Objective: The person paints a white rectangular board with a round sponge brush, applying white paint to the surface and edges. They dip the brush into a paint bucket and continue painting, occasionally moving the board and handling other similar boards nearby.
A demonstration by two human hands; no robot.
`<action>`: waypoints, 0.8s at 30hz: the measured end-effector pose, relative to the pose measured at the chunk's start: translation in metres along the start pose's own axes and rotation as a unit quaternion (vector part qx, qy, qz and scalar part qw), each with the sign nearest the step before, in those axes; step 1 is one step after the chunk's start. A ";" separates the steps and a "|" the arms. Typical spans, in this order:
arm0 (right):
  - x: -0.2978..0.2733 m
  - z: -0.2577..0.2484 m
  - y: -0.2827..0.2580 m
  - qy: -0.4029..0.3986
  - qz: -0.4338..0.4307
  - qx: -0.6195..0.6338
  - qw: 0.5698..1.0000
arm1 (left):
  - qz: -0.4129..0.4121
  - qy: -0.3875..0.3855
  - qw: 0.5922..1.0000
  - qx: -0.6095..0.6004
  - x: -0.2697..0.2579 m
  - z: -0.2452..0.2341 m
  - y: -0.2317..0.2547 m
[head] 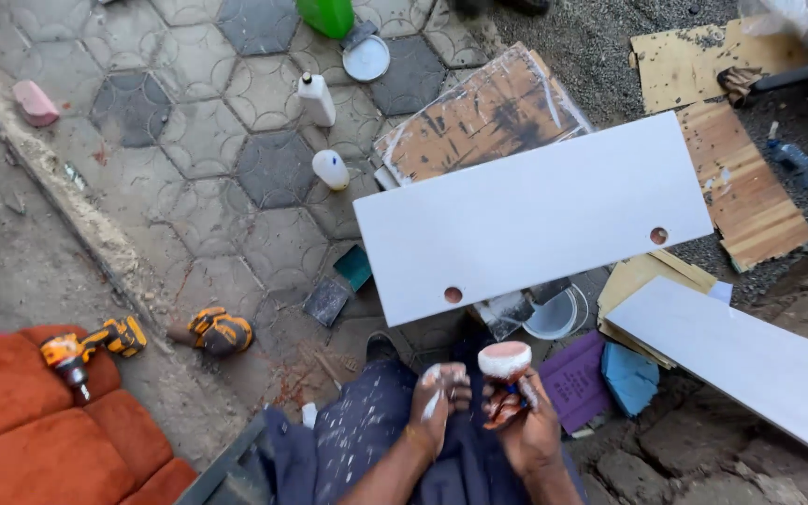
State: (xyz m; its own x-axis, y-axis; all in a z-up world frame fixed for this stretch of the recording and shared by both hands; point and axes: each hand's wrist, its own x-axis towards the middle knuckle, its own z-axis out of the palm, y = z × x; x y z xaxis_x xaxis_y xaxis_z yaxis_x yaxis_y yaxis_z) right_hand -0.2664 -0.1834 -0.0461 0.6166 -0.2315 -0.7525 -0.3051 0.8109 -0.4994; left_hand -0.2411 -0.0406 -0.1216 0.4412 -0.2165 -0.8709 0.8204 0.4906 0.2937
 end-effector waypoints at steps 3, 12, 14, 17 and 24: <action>-0.022 0.019 -0.019 -0.051 -0.019 0.041 0.998 | 0.021 0.038 0.999 -0.026 -0.007 0.020 0.029; -0.040 0.042 -0.043 0.004 0.008 -0.079 0.997 | -0.026 0.145 0.971 -0.188 0.083 0.060 0.028; -0.029 0.049 -0.052 -0.008 0.012 -0.092 0.996 | -0.009 0.171 0.960 -0.223 0.105 0.079 0.039; -0.021 0.042 -0.069 -0.014 0.029 -0.114 0.993 | 0.011 0.228 0.932 -0.281 0.131 0.096 0.036; 0.020 -0.035 -0.086 -0.066 0.065 -0.076 0.993 | 0.039 0.268 0.887 -0.373 0.130 0.109 0.035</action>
State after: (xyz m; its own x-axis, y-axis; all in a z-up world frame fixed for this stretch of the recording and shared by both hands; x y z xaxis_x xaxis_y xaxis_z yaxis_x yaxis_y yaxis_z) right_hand -0.2536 -0.2769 -0.0331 0.6518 -0.0490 -0.7568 -0.4882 0.7365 -0.4682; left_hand -0.1153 -0.1438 -0.1816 0.0851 0.1775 -0.9804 0.2369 0.9522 0.1929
